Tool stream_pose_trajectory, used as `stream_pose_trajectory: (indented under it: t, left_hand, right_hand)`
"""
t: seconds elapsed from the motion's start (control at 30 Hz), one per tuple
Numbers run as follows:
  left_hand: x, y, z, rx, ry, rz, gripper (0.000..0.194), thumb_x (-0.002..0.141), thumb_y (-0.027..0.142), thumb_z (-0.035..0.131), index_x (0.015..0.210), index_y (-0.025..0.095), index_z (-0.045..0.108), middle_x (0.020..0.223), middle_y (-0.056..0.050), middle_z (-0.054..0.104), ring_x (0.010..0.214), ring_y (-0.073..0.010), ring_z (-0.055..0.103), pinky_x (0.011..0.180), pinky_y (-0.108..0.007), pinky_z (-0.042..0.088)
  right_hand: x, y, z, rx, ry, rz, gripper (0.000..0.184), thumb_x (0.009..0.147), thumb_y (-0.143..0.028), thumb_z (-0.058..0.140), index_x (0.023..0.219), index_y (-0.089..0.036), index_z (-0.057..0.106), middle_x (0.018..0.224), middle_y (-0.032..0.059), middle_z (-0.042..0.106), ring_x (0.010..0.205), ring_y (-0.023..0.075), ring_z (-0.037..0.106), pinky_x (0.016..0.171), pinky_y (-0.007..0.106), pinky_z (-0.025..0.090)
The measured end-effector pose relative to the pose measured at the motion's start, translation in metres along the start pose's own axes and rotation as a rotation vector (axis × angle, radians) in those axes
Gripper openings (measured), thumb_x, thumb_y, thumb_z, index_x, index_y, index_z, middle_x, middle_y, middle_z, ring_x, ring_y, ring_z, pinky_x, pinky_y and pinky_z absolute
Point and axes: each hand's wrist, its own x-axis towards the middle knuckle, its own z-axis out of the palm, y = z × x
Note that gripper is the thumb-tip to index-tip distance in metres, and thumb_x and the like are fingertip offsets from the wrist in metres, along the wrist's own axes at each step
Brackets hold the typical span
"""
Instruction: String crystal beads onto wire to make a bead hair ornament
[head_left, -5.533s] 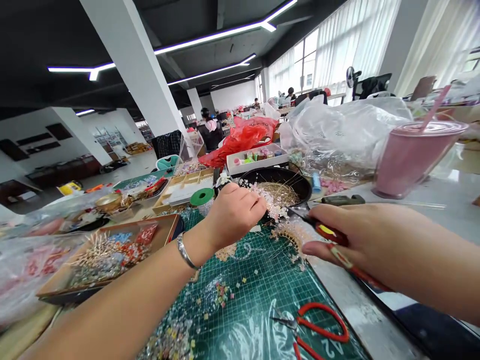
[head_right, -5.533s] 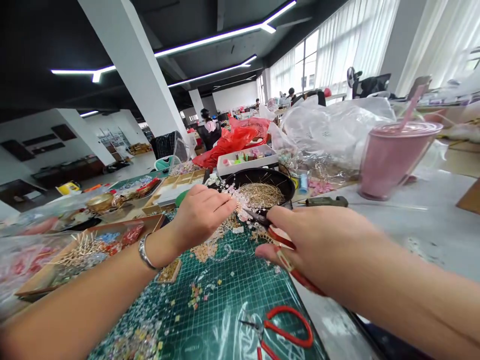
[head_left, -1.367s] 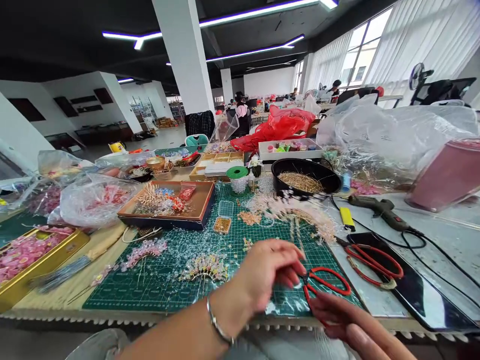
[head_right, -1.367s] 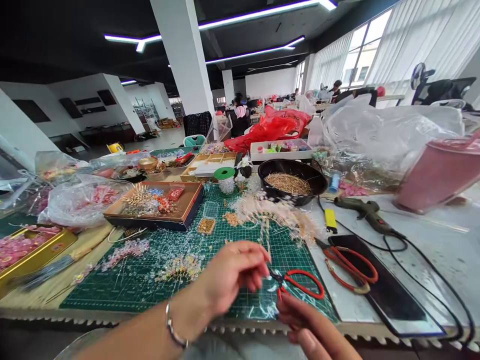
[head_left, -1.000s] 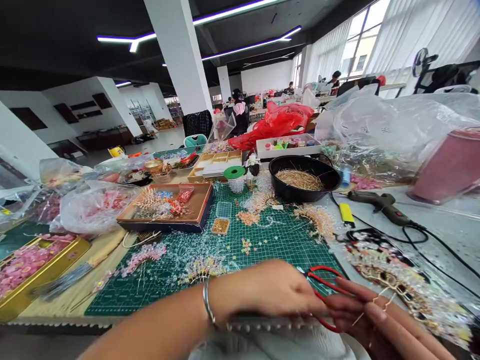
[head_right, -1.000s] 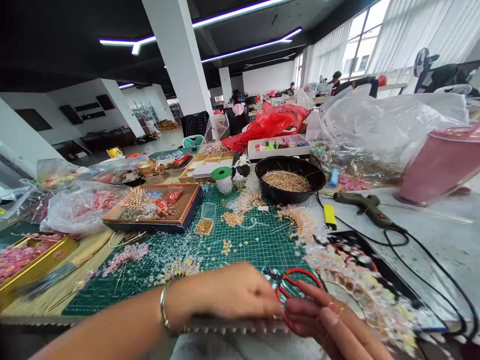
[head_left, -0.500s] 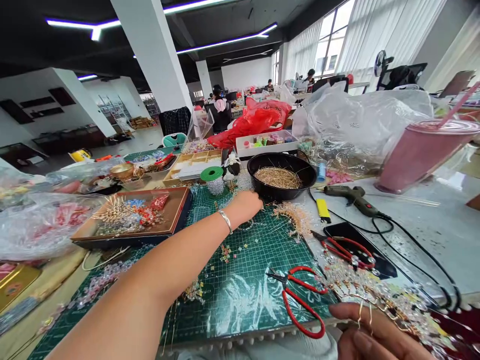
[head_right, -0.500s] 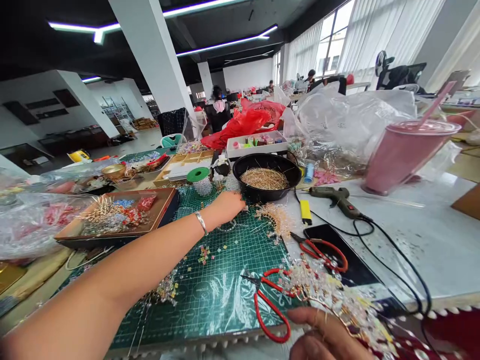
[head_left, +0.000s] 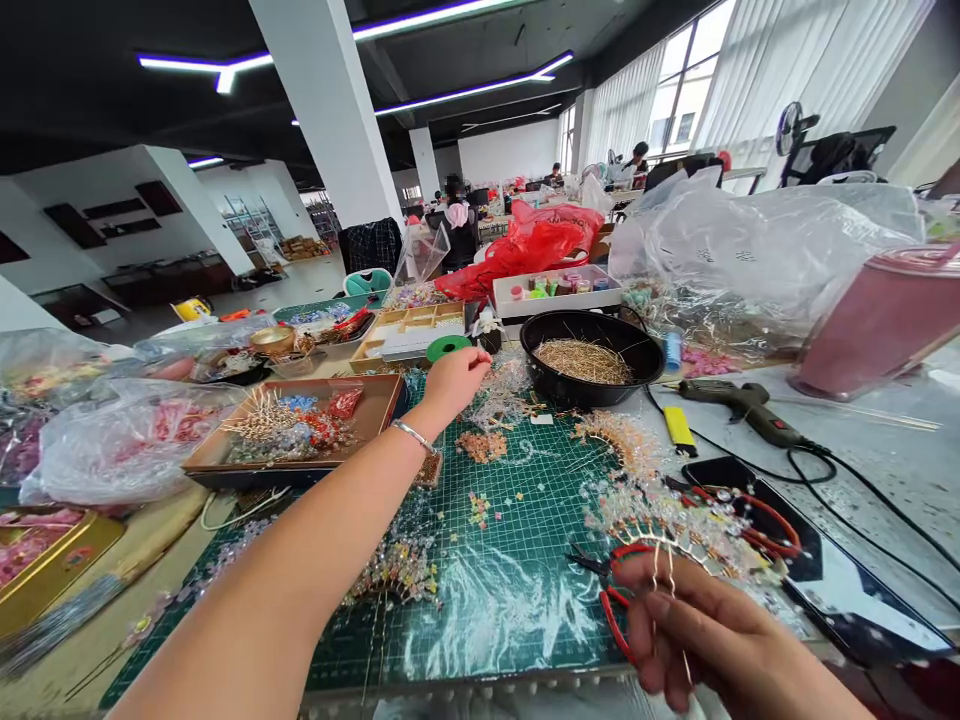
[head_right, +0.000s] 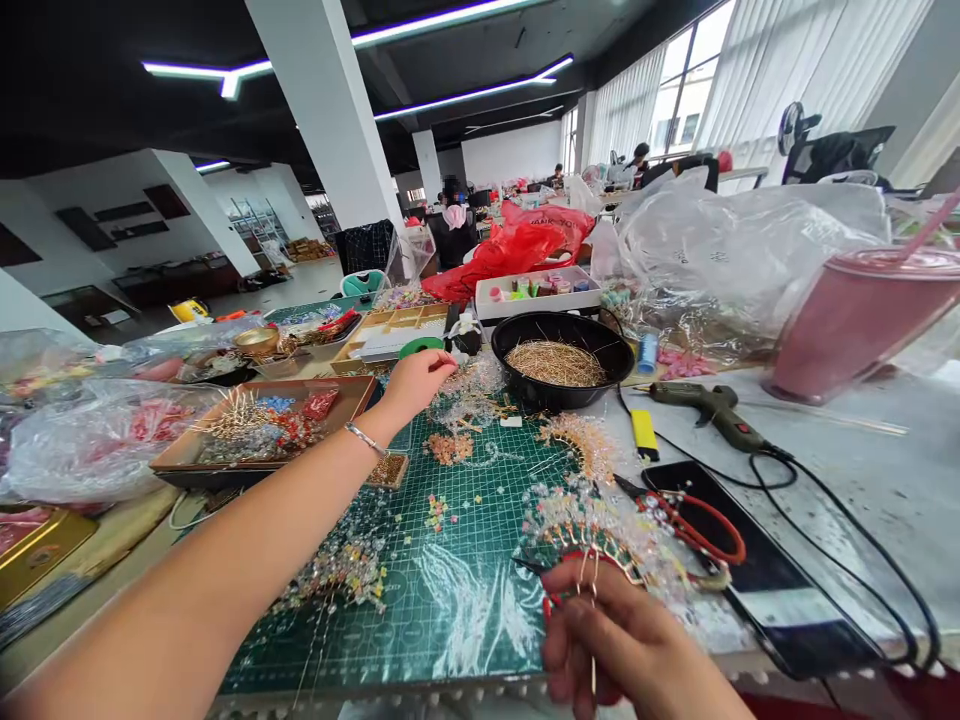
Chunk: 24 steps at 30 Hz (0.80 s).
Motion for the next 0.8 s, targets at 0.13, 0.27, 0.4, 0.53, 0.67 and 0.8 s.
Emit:
stream_pose_trajectory:
  t: [0.13, 0.27, 0.4, 0.53, 0.67, 0.8]
  left_hand:
    - [-0.012, 0.008, -0.004, -0.021, 0.062, 0.153, 0.024, 0.101, 0.029, 0.049, 0.114, 0.017, 0.065, 0.107, -0.007, 0.07, 0.095, -0.0187, 0.067, 0.084, -0.035, 0.055]
    - [-0.032, 0.023, -0.002, 0.03, 0.061, 0.395, 0.026, 0.1, 0.022, 0.046, 0.113, 0.02, 0.068, 0.109, -0.008, 0.072, 0.105, -0.0213, 0.063, 0.092, -0.036, 0.048]
    - [-0.047, 0.035, 0.002, 0.111, 0.046, 0.595, 0.026, 0.1, 0.021, 0.044, 0.114, 0.018, 0.066, 0.11, -0.011, 0.069, 0.103, -0.0231, 0.062, 0.087, -0.036, 0.047]
    - [-0.054, 0.039, 0.006, 0.176, 0.063, 0.69, 0.031, 0.103, 0.022, 0.036, 0.105, 0.015, 0.066, 0.101, -0.012, 0.068, 0.094, -0.0229, 0.061, 0.08, -0.036, 0.047]
    - [-0.058, 0.04, 0.013, 0.19, 0.094, 0.745, 0.033, 0.104, 0.021, 0.032, 0.109, 0.014, 0.064, 0.104, -0.012, 0.068, 0.094, -0.0226, 0.062, 0.079, -0.036, 0.047]
    - [-0.06, 0.042, 0.018, 0.162, 0.101, 0.788, 0.029, 0.104, 0.024, 0.037, 0.113, 0.016, 0.063, 0.104, -0.011, 0.068, 0.097, -0.022, 0.063, 0.084, -0.036, 0.05]
  right_hand:
    - [0.026, -0.03, 0.015, 0.111, 0.069, -0.063, 0.027, 0.076, -0.034, 0.081, 0.09, -0.017, 0.067, 0.075, 0.0059, 0.073, 0.06, 0.0158, 0.068, 0.052, 0.023, 0.051]
    - [0.065, -0.056, 0.038, 0.177, 0.1, -0.162, 0.014, 0.086, -0.027, 0.071, 0.089, -0.014, 0.067, 0.094, 0.0102, 0.075, 0.08, 0.0183, 0.072, 0.073, 0.029, 0.059]
    - [0.098, -0.06, 0.061, 0.244, 0.079, -0.192, 0.017, 0.096, -0.027, 0.062, 0.107, -0.014, 0.065, 0.104, 0.0066, 0.07, 0.091, 0.0178, 0.069, 0.08, 0.036, 0.059]
    - [0.117, -0.053, 0.066, 0.292, 0.04, -0.177, 0.025, 0.097, -0.032, 0.061, 0.115, -0.015, 0.063, 0.11, 0.0066, 0.067, 0.09, 0.0179, 0.067, 0.078, 0.037, 0.058]
    - [0.132, -0.049, 0.064, 0.299, 0.023, -0.202, 0.027, 0.097, -0.033, 0.062, 0.117, -0.016, 0.063, 0.114, 0.0074, 0.066, 0.093, 0.0187, 0.066, 0.08, 0.038, 0.058]
    - [0.145, -0.048, 0.065, 0.273, 0.038, -0.252, 0.028, 0.097, -0.033, 0.061, 0.119, -0.016, 0.062, 0.118, 0.0082, 0.065, 0.097, 0.0196, 0.066, 0.082, 0.039, 0.057]
